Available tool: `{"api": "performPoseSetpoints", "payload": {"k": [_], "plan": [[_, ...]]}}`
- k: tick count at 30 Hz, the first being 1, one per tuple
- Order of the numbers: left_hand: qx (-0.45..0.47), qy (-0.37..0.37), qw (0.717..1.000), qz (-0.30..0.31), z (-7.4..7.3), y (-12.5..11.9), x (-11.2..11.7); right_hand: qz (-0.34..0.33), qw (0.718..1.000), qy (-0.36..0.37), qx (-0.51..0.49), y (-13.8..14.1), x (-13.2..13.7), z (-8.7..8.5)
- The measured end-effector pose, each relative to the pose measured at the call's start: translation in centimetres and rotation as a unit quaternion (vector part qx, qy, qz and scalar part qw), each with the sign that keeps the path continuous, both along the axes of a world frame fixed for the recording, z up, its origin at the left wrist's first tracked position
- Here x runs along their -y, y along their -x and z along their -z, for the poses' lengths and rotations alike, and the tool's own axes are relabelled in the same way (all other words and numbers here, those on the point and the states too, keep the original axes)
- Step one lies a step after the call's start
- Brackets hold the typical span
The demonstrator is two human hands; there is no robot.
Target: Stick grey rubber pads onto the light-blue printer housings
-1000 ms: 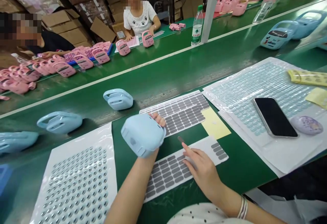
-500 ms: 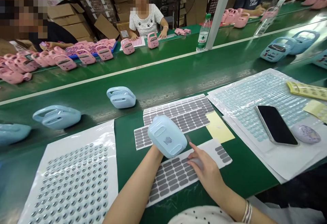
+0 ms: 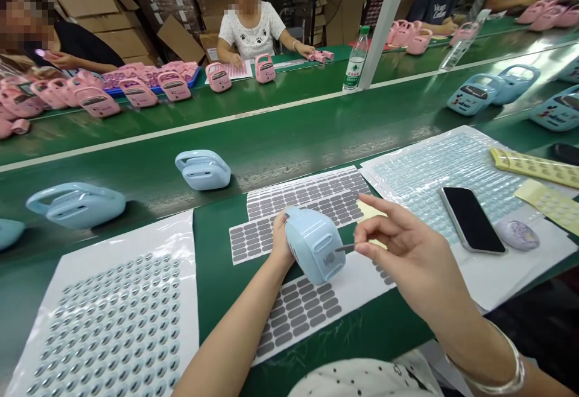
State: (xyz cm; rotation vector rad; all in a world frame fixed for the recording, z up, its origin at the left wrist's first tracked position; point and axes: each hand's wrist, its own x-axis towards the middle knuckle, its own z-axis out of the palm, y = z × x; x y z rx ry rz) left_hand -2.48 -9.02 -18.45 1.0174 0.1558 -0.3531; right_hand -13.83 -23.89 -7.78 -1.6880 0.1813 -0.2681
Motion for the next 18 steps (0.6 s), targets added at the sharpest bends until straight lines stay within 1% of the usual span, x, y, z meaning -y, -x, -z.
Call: {"api": "performPoseSetpoints", "payload": {"k": [1, 2, 4, 6, 10, 18], "plan": [[0.003, -0.002, 1.0, 0.0, 0.1, 0.1, 0.0, -0.016, 0.999, 0.029, 0.004, -0.4, -0.1, -0.7], [0.007, -0.005, 1.0, 0.001, 0.2, 0.1, 0.0, -0.033, 0.998, 0.049, 0.001, -0.7, -0.2, -1.1], [0.018, -0.012, 1.0, 0.001, 0.4, 0.2, -0.2, -0.067, 0.995, 0.064, -0.019, -1.1, -0.3, -1.0], [0.033, -0.019, 0.999, 0.002, 0.6, 0.2, -0.3, -0.085, 0.994, 0.052, -0.036, -1.3, -0.2, -0.5], [0.07, -0.032, 0.997, 0.002, 0.7, 0.2, -0.3, -0.075, 0.995, 0.045, -0.05, -1.3, 0.2, 0.4], [0.092, -0.047, 0.995, 0.012, 0.4, 0.4, -0.3, -0.067, 0.996, 0.029, -0.053, -1.0, 0.1, 0.7]]}}
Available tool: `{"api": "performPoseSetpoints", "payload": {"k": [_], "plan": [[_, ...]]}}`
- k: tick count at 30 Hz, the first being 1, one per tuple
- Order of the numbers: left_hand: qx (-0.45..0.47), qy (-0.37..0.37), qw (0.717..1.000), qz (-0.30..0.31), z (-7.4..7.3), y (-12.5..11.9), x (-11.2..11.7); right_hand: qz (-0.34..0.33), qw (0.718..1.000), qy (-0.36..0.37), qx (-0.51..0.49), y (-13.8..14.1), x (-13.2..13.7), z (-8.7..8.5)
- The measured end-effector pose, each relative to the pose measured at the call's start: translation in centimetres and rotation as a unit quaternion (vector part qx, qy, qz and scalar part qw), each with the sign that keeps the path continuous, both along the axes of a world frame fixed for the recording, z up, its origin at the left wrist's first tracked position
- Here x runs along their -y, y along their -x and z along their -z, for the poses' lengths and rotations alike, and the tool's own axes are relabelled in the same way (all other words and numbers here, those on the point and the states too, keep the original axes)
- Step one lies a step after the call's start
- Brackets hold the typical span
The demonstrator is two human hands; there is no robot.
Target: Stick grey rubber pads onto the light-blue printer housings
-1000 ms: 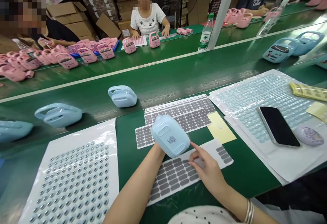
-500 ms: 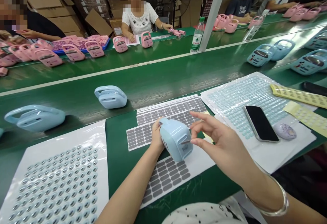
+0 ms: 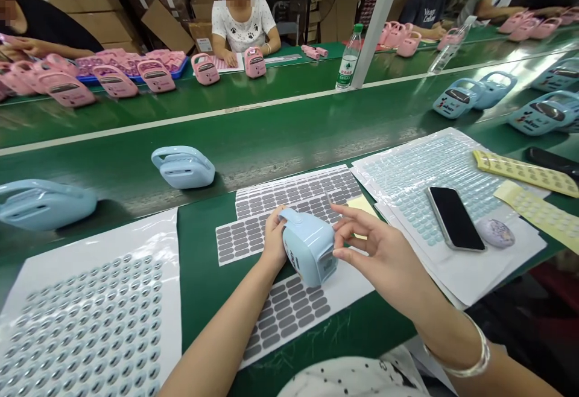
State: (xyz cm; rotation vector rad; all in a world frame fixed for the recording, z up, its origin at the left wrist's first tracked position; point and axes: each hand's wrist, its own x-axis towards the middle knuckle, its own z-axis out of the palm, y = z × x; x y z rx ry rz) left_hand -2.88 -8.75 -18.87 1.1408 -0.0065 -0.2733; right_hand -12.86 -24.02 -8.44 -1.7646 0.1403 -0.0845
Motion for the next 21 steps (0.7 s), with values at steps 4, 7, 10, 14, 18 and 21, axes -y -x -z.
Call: {"api": "performPoseSetpoints", "payload": {"k": [4, 7, 10, 14, 18, 21], "plan": [[-0.002, -0.004, 1.0, -0.003, -0.01, -0.05, 0.0, 0.006, 1.0, 0.01, 0.002, 0.21, -0.13, 0.25], [-0.003, -0.008, 1.0, -0.001, 0.12, -0.04, 0.02, 0.007, 1.0, 0.01, 0.005, 0.19, -0.09, 0.38], [-0.003, -0.008, 1.0, 0.001, 0.26, 0.03, -0.01, 0.005, 1.0, -0.003, 0.005, 0.03, 0.03, 0.39], [0.001, -0.007, 1.0, 0.001, 0.23, 0.06, -0.07, -0.001, 1.0, 0.003, 0.003, -0.05, 0.09, 0.23], [0.002, -0.005, 1.0, 0.0, -0.05, -0.02, -0.02, -0.01, 1.0, 0.015, 0.002, 0.08, -0.05, 0.18], [0.002, -0.001, 1.0, -0.004, -0.25, -0.03, 0.05, -0.001, 1.0, 0.024, 0.006, 0.09, -0.17, 0.25]]}}
